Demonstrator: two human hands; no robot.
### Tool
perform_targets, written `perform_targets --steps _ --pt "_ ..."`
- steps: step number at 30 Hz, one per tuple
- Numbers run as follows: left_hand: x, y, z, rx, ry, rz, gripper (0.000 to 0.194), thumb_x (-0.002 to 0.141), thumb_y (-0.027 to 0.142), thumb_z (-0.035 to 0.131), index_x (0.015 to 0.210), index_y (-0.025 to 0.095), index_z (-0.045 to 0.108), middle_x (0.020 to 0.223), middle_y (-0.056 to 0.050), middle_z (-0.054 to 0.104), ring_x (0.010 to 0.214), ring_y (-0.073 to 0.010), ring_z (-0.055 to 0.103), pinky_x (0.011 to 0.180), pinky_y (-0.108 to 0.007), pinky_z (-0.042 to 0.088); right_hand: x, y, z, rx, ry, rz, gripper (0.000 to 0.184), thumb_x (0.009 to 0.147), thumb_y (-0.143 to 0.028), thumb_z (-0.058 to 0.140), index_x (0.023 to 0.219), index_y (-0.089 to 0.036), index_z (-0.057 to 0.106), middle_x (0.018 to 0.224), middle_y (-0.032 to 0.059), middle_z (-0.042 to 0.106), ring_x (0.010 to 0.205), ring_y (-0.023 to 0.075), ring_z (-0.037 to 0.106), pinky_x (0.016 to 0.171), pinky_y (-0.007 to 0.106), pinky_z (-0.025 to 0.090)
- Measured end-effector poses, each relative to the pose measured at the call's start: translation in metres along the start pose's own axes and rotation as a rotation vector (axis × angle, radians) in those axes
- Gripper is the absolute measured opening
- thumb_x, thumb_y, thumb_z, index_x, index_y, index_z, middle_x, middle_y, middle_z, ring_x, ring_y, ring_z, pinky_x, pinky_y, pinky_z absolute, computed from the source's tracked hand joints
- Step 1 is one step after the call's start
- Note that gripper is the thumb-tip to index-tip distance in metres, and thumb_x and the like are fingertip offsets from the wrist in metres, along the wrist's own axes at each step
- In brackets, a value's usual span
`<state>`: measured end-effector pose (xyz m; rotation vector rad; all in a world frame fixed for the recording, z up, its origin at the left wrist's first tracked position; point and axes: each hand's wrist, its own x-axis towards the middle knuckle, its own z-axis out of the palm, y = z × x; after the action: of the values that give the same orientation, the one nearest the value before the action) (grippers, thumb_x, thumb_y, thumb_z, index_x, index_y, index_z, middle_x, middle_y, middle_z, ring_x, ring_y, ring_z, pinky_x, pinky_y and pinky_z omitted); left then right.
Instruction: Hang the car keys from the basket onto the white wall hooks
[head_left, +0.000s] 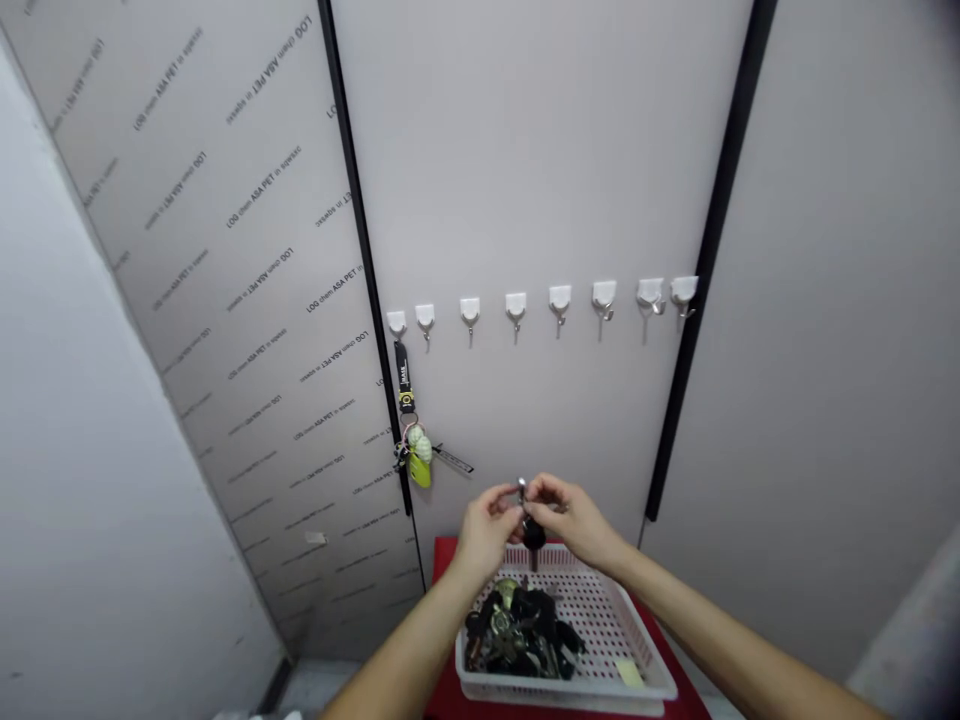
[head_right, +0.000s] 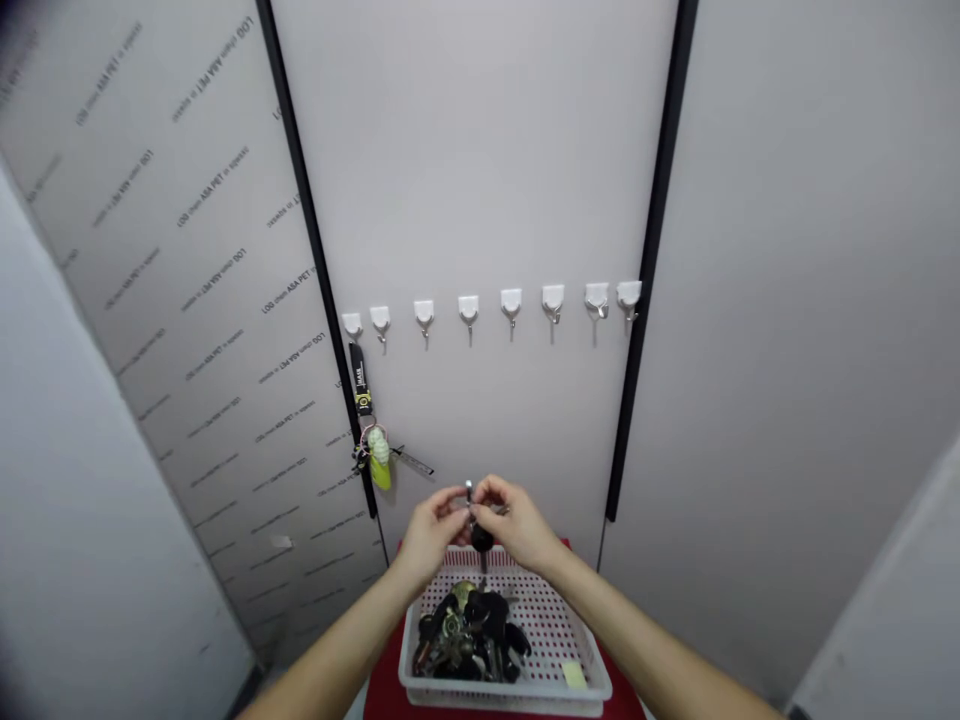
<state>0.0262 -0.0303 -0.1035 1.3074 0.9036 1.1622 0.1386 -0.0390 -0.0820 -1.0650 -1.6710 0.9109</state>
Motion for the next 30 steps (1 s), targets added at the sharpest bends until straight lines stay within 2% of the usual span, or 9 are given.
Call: perform_targets --steps 4,8,12,15,19,26,30 --pt "0.009 0.039 -0.017 -0.017 0.125 0.123 0.014 0.051 0.014 0.053 0.064 0.011 0.051 0.05 0.004 0.047 0.042 -0.0042 0.041 0.041 -0.016 0.033 0.021 -0.027 0.012 0.179 0.063 -0.009 0.011 0.057 -0.024 0.048 0.063 -0.015 0.048 0.058 -0.0023 0.051 0.054 0.0078 0.046 0.058 0.023 0.037" --pt "0.023 0.082 -0.041 0.078 0.245 0.25 0.008 0.053 0.017 0.052 0.058 0.011 0.052 0.044 0.005 0.046 0.038 -0.0042 0.04 0.041 -0.017 0.033 0.051 -0.061 0.018 0.321 0.13 -0.028 0.025 0.056 -0.027 0.051 0.077 -0.014 0.051 0.069 0.0008 0.056 0.062 0.0089 0.05 0.064 0.025 0.037" --pt "0.044 0.122 -0.059 0.119 0.347 0.363 0.01 0.053 0.019 0.051 0.059 0.011 0.054 0.048 0.003 0.05 0.041 -0.0049 0.041 0.041 -0.017 0.034 0.089 -0.097 0.032 0.274 0.186 -0.109 0.021 0.055 -0.026 0.051 0.071 -0.012 0.054 0.063 0.0005 0.055 0.056 0.008 0.049 0.058 0.023 0.039" --pt "0.059 0.142 -0.067 0.095 0.433 0.402 0.013 0.053 0.02 0.05 0.061 0.011 0.056 0.051 0.002 0.051 0.043 -0.005 0.041 0.042 -0.016 0.033 0.114 -0.113 0.043 0.204 0.213 -0.2 0.017 0.055 -0.025 0.05 0.065 -0.012 0.055 0.061 0.0006 0.056 0.055 0.008 0.048 0.056 0.022 0.04" --pt "0.073 0.15 -0.072 0.048 0.451 0.404 0.012 0.054 0.02 0.049 0.059 0.011 0.056 0.05 0.002 0.051 0.044 -0.0053 0.041 0.043 -0.017 0.033 0.135 -0.118 0.05 0.077 0.292 -0.276 0.02 0.056 -0.023 0.048 0.07 -0.013 0.058 0.065 0.0017 0.058 0.059 0.0094 0.05 0.06 0.023 0.04" --pt "0.08 0.146 -0.065 -0.077 0.472 0.409 0.011 0.056 0.022 0.048 0.058 0.011 0.052 0.049 0.003 0.048 0.043 -0.0047 0.041 0.041 -0.017 0.032 0.144 -0.121 0.046 -0.019 0.328 -0.254 0.023 0.057 -0.02 0.045 0.075 -0.012 0.058 0.07 0.0034 0.06 0.062 0.0102 0.053 0.061 0.022 0.041" --pt "0.08 0.146 -0.063 -0.04 0.483 0.292 0.011 0.057 0.019 0.047 0.05 0.011 0.047 0.043 0.003 0.044 0.038 -0.0046 0.039 0.041 -0.019 0.034 0.146 -0.122 0.046 -0.108 0.318 -0.221 0.025 0.058 -0.018 0.045 0.079 -0.012 0.058 0.073 0.0042 0.06 0.066 0.0112 0.053 0.064 0.023 0.041"
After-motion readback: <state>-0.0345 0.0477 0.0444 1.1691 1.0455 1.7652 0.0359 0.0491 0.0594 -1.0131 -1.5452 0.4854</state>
